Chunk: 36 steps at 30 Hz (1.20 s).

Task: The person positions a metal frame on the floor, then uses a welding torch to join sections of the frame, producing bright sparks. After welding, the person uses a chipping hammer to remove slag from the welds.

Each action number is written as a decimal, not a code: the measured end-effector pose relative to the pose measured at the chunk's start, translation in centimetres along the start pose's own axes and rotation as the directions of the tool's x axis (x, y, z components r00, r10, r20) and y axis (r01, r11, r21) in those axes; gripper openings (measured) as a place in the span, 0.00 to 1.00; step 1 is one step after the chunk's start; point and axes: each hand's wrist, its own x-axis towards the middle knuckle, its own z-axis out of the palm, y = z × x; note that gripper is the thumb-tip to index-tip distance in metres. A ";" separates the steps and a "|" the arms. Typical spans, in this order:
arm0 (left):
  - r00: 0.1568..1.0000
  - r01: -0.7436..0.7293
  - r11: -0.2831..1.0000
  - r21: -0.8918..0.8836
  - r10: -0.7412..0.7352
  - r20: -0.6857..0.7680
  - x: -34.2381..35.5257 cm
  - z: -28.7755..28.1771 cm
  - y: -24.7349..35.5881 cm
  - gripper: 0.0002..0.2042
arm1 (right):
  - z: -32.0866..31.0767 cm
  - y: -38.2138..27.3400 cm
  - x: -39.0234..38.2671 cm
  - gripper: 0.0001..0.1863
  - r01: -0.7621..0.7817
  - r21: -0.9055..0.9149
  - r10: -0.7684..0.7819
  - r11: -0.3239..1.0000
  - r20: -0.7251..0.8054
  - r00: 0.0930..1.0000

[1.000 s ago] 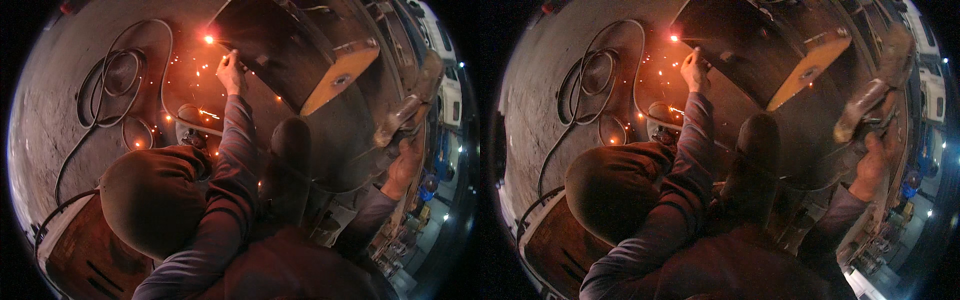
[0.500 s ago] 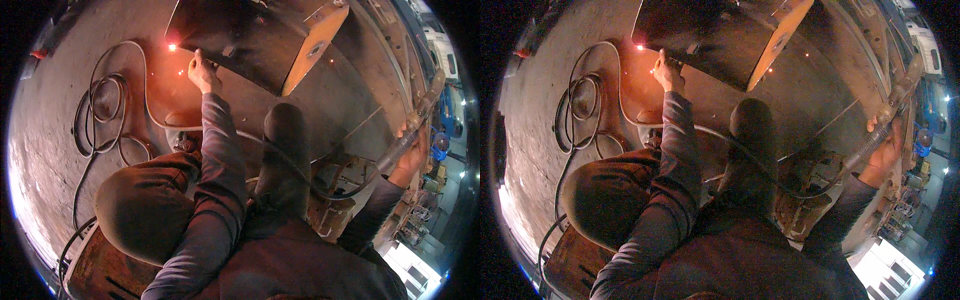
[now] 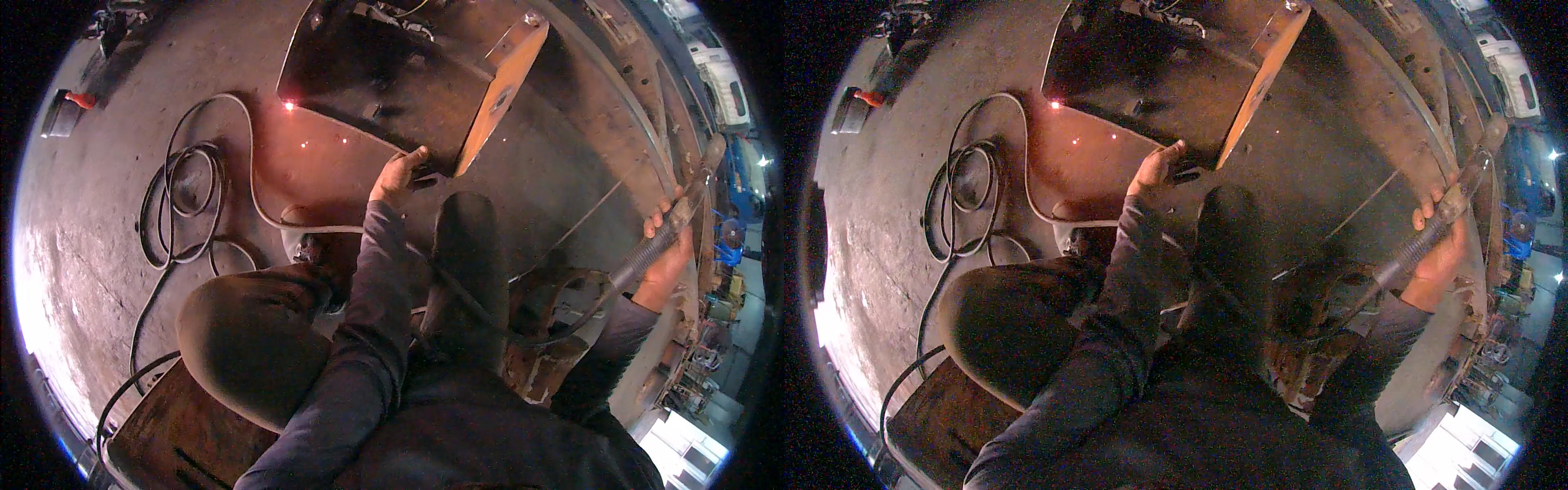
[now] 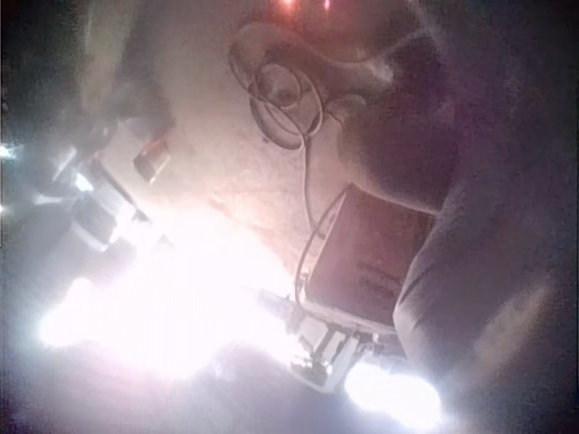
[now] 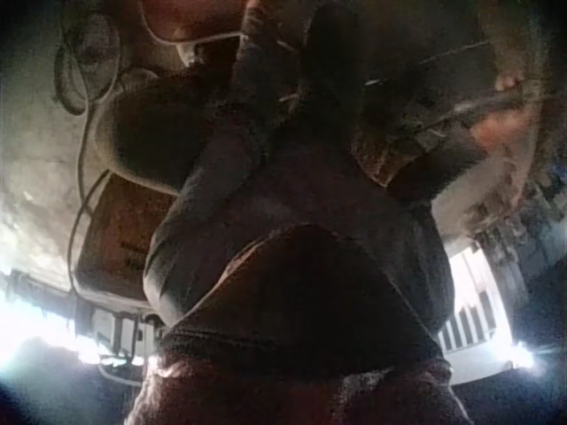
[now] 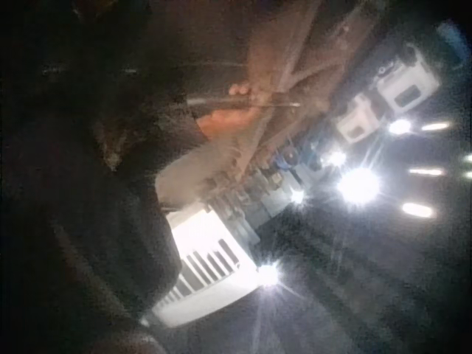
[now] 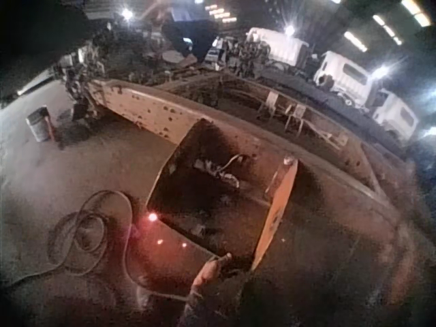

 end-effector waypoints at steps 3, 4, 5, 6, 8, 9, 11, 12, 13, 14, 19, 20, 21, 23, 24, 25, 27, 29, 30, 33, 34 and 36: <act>0.999 0.047 0.985 -0.169 -0.050 -0.013 0.4 2.8 -1.3 0.25 | -1.1 -0.8 -0.6 0.32 0.023 -0.039 -0.025 0.999 -0.060 0.998; 0.997 0.045 0.986 -0.163 -0.054 -0.053 1.0 4.5 -2.2 0.25 | -1.7 -1.4 -1.1 0.31 0.036 -0.062 -0.041 0.997 -0.079 0.996; 0.995 0.047 0.986 -0.162 -0.061 -0.080 1.9 6.7 -3.4 0.25 | -2.1 -2.6 -2.0 0.31 0.026 -0.130 -0.043 0.991 -0.130 0.991; 0.996 0.003 0.980 -0.197 -0.020 -0.084 4.1 4.6 -4.6 0.25 | -0.9 -2.6 -2.0 0.30 0.009 -0.152 -0.030 0.988 -0.141 0.990; 0.852 -0.386 0.841 0.378 0.482 -0.204 6.4 -6.1 -4.4 0.23 | 2.9 0.9 -0.1 0.30 -0.032 -0.038 0.031 0.999 -0.019 0.999; 0.789 -0.401 0.729 0.555 0.583 -0.196 7.1 -6.5 -5.3 0.22 | 2.6 1.4 -0.7 0.30 -0.035 -0.011 0.035 0.999 0.020 0.999; 0.785 -0.351 0.705 0.617 0.580 -0.217 7.7 -4.6 -7.2 0.19 | 1.4 1.6 -2.0 0.30 -0.052 0.002 0.052 0.999 0.041 0.998; 0.785 -0.332 0.704 0.628 0.575 -0.229 7.8 -3.6 -7.5 0.18 | 1.2 1.3 -2.3 0.29 -0.060 -0.005 0.060 0.998 0.044 0.997; 0.776 -0.343 0.721 0.603 0.578 -0.250 7.6 -3.4 -6.9 0.20 | 1.2 1.4 -2.3 0.29 -0.072 -0.003 0.072 0.997 0.055 0.996; 0.767 -0.346 0.737 0.580 0.579 -0.278 6.8 -3.4 -6.3 0.21 | 1.1 2.0 -2.3 0.28 -0.082 0.008 0.082 0.997 0.049 0.995; 0.879 -0.047 0.882 0.470 0.260 -0.400 3.7 3.9 -4.5 0.25 | 0.5 0.1 -4.0 0.28 -0.059 -0.031 0.057 0.998 -0.059 0.997; 0.876 -0.055 0.877 0.477 0.272 -0.399 3.6 3.8 -4.3 0.25 | 0.6 0.1 -3.9 0.28 -0.056 -0.018 0.055 0.998 -0.051 0.997; 0.876 -0.062 0.874 0.482 0.279 -0.393 3.7 4.0 -4.5 0.25 | 0.6 -0.1 -3.9 0.28 -0.051 -0.010 0.050 0.999 -0.049 0.998; 0.861 -0.145 0.833 0.533 0.372 -0.347 4.7 2.7 -5.4 0.25 | 0.5 0.1 -3.5 0.28 -0.053 0.024 0.054 0.998 -0.030 0.998; 0.816 -0.216 0.774 0.596 0.478 -0.326 5.4 -1.5 -5.5 0.24 | 1.3 1.7 -2.3 0.28 -0.076 0.082 0.075 0.994 0.017 0.997; 0.821 -0.246 0.766 0.594 0.490 -0.292 6.0 -1.9 -6.3 0.23 | 1.1 1.5 -2.1 0.28 -0.083 0.091 0.081 0.992 0.019 0.997; 0.852 -0.268 0.784 0.560 0.465 -0.243 6.7 -2.3 -6.9 0.23 | 1.4 1.5 -2.1 0.29 -0.082 0.087 0.081 0.993 0.011 0.997; 0.887 -0.270 0.843 0.465 0.406 -0.221 7.0 -2.2 -6.5 0.23 | 1.7 1.5 -1.8 0.29 -0.086 0.087 0.083 0.992 0.037 0.996; 0.886 -0.278 0.864 0.420 0.399 -0.234 6.7 -3.8 -5.4 0.22 | 2.1 2.5 -1.3 0.29 -0.105 0.114 0.095 0.988 0.085 0.992; 0.951 0.021 0.953 0.303 0.074 -0.299 5.4 0.9 -4.6 0.25 | 0.3 1.4 -2.3 0.29 -0.095 0.070 0.092 0.993 0.043 0.995; 0.933 -0.035 0.881 0.472 0.199 -0.301 4.2 -1.0 -4.0 0.26 | 1.1 2.4 -1.7 0.28 -0.107 0.097 0.102 0.989 0.061 0.993; 0.965 -0.024 0.920 0.390 0.123 -0.231 2.8 2.4 -3.5 0.27 | -0.4 1.7 -2.2 0.28 -0.112 0.074 0.112 0.991 0.007 0.994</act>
